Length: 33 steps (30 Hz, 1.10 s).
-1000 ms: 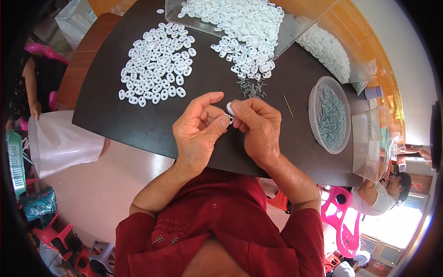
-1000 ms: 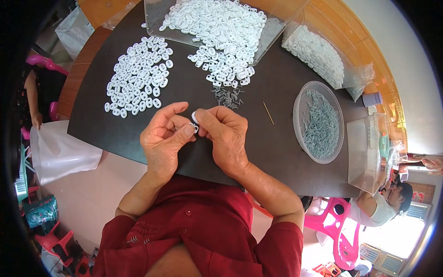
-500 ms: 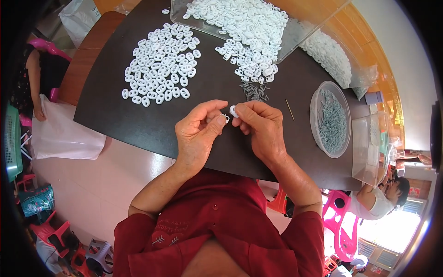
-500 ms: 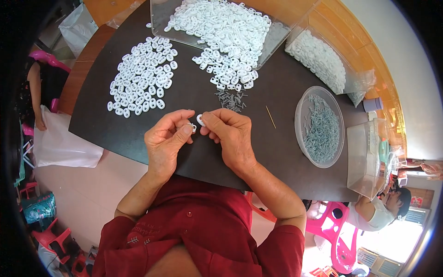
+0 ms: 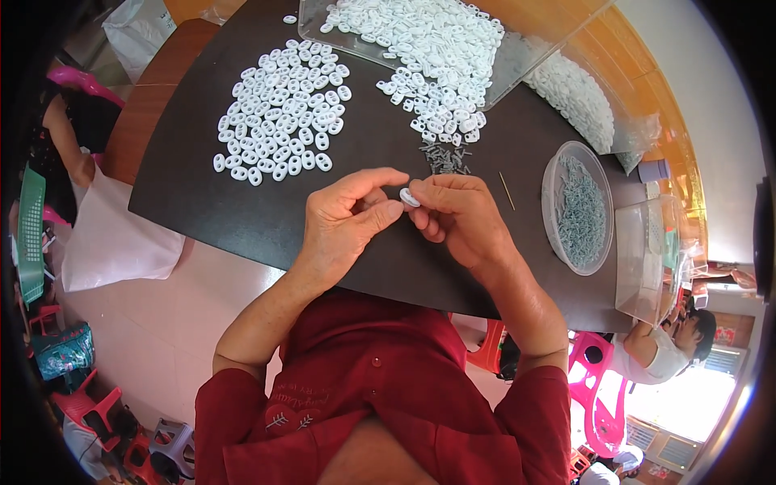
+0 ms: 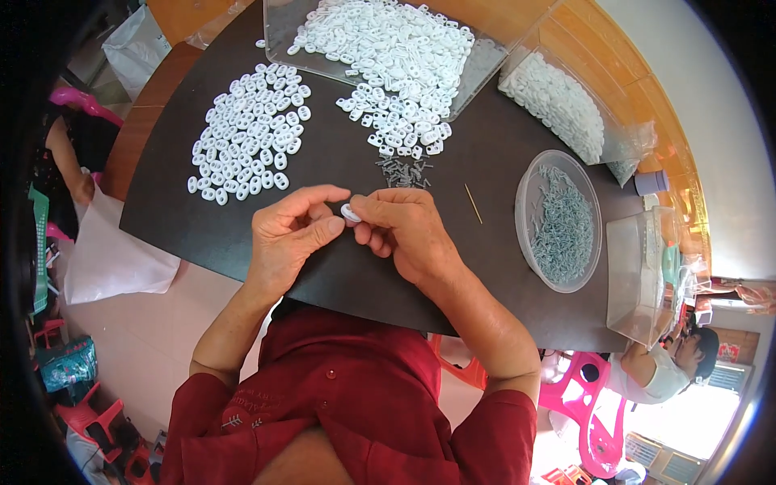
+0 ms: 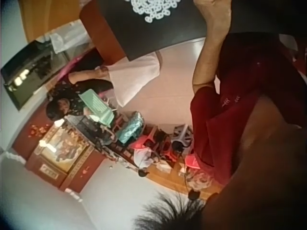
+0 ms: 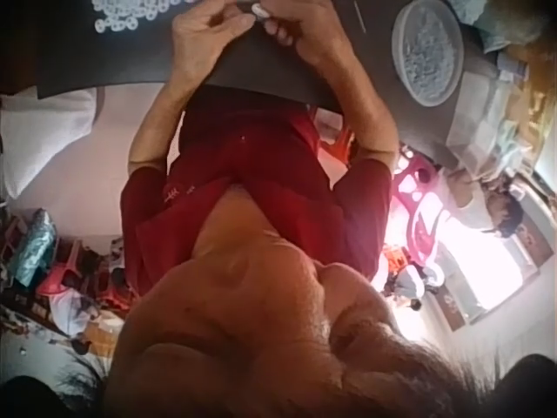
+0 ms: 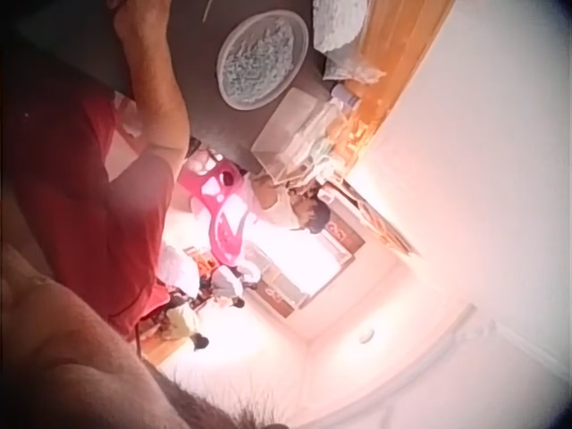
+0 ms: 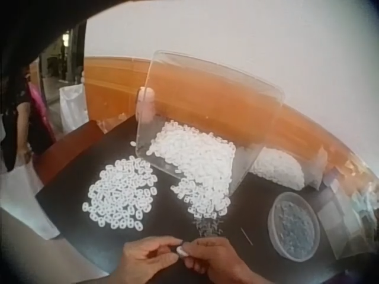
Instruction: Assembling small white plastic components by manually inserting metal pins.
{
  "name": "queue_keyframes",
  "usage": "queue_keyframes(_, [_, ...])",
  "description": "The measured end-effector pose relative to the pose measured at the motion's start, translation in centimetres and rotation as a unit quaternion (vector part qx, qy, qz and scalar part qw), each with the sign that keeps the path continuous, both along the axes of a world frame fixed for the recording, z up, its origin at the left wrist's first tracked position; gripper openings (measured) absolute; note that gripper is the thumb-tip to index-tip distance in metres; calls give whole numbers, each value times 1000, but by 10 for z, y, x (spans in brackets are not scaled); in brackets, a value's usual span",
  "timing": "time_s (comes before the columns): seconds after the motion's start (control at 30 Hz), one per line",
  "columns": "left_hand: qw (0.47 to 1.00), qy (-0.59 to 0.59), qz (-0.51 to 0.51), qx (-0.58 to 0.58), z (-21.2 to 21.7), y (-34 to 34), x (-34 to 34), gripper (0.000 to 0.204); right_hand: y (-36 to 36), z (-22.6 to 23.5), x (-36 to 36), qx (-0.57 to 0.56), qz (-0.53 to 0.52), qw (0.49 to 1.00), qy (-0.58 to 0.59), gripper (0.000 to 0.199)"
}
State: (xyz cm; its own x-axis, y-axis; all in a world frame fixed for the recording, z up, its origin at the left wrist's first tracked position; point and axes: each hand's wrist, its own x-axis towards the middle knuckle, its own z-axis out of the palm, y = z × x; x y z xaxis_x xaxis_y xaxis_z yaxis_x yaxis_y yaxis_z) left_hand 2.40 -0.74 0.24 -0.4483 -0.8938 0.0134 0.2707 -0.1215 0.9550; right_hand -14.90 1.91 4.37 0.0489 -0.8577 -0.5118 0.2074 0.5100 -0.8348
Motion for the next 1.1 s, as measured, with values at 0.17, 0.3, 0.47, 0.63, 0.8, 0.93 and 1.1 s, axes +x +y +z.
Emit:
queue_keyframes(0.17, [999, -22, 19, -25, -2, 1, -5, 20, 4, -8, 6, -14, -23, 1000, -4, 21])
queue_keyframes(0.3, [998, -35, 40, -21, 5, 7, -2, 17, 9, -16, 10, -47, -16, 999, -7, 24])
queue_keyframes(0.47, [1000, 3, 27, 12, 5, 5, -6, 11, 16, -6, 11, -87, -35, 989, 113, 23])
queue_keyframes(0.63, [999, -32, 36, 4, 4, 4, -2, 8, 22, -13, -28, -402, -62, 722, 560, 9])
queue_keyframes(0.8, [995, -71, 26, -60, -3, 4, 1, 7, 27, -22, -54, -353, -2, 550, 757, 20])
queue_keyframes(0.93, [974, -115, 64, -184, -3, 4, -3, 9, 24, -33, -62, -301, 26, 509, 806, 20])
queue_keyframes(1.1, [943, -166, 75, -280, -1, 2, -5, 12, 26, -38, -72, -280, 32, 500, 819, 15])
